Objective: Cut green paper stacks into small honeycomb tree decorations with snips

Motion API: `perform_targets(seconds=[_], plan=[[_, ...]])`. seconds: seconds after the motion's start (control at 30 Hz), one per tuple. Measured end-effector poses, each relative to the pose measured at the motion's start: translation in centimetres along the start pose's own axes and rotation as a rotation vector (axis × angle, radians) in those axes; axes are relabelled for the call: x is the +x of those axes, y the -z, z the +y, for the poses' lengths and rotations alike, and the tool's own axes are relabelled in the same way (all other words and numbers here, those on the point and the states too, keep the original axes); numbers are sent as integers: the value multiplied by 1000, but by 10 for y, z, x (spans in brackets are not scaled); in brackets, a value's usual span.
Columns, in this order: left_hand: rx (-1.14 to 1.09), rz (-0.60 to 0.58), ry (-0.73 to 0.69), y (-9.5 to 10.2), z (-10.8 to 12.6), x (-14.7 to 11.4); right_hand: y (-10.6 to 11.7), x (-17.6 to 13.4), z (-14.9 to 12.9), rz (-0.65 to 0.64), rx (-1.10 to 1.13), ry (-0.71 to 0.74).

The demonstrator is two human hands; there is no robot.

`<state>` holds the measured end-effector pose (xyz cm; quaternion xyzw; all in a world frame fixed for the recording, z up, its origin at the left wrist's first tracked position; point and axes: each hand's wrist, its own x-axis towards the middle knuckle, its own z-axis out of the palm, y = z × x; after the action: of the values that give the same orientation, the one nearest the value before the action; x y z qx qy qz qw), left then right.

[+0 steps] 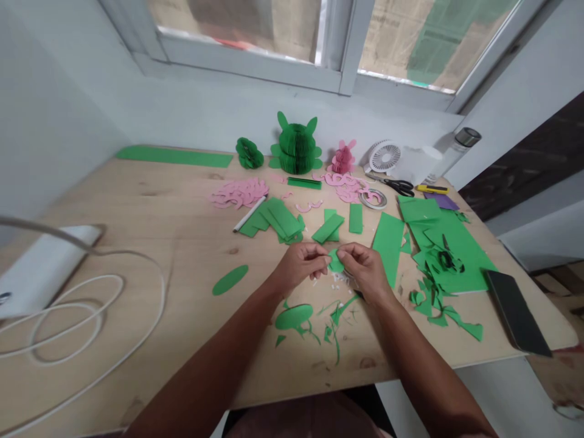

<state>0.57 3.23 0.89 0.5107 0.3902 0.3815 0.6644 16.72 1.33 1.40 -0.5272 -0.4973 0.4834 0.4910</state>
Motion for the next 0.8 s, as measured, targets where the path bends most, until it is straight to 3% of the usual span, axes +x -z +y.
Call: perform_targets(seconds=[0.3, 0.53, 0.8], plan=[[-14, -47, -2, -1, 2, 0, 0, 1, 7, 33, -30, 27], [24, 6, -23, -1, 1, 1, -2, -1, -2, 16, -24, 40], [5, 106, -40, -4, 6, -1, 1, -4, -3, 23, -375, 306]])
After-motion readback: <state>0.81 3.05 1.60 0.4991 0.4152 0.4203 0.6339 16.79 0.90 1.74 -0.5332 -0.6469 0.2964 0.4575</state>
